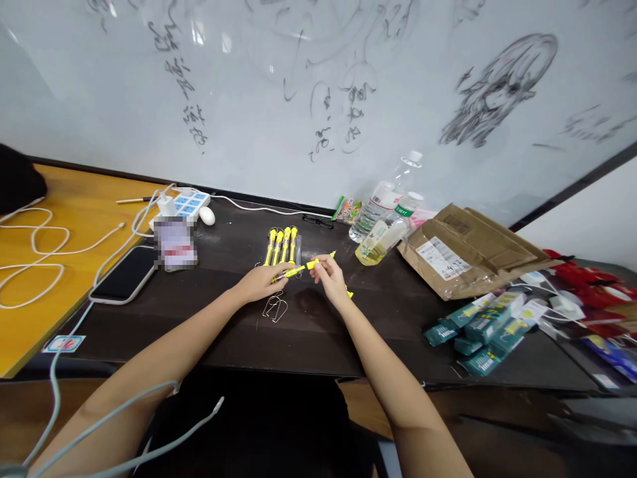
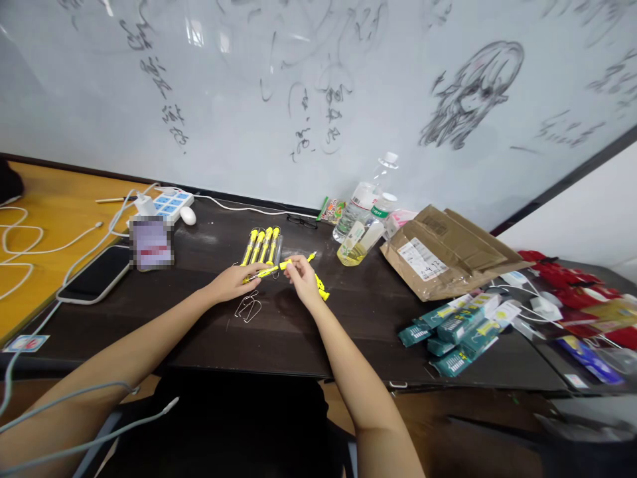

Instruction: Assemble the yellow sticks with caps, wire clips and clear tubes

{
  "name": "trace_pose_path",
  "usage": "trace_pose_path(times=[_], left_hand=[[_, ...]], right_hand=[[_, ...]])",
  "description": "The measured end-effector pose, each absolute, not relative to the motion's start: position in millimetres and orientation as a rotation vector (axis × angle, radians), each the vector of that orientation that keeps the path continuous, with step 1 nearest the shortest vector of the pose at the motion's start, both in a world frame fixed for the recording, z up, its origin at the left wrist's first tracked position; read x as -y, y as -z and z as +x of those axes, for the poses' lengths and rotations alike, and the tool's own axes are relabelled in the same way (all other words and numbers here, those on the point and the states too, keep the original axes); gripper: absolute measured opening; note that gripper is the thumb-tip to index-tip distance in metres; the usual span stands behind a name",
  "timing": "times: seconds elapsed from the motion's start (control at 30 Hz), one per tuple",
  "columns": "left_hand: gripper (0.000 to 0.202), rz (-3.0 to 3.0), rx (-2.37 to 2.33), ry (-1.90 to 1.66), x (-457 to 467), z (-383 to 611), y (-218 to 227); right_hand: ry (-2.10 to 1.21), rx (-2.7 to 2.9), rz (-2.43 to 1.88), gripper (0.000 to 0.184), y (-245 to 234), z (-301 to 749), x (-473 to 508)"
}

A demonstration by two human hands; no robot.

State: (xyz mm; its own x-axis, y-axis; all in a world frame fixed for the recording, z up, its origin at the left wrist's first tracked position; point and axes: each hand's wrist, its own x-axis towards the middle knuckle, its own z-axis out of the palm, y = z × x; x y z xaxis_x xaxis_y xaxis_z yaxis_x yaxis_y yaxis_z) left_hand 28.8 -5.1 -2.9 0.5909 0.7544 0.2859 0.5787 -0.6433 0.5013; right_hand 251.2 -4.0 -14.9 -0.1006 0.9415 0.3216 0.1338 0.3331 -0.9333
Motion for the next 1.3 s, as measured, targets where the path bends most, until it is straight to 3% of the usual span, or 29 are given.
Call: trace_pose_path(times=[0.23,0.37,0.5,0.67,1.3], left_hand=[[0.042,2.383,-1.084,-0.793,0.7,26.5,6.4],[0.043,2.317,-1.07,-0.918,-2.3,26.2,11.8],[0.045,2.443,-1.031,-0.744,0.5,28.5,10.5],[0.044,2.482,-1.07,-0.673,3.1,29.3,7.0],[0.042,2.469,-1.006,-0.662,3.4,27.3,2.6]], right_hand=[[-0.743,1.472,-1.063,0.024,3.6,269.3,-2.9],[-0.896,1.304,-1.054,0.013,1.1,276.1,-4.3],[-1.048,1.421,-1.068,0.019,2.4,268.3,2.3],[-0.959,1.675,-1.042,0.033,-2.2,259.3,11.2],[-0.92,1.647,-1.087,0.033,2.3,262.5,7.8]])
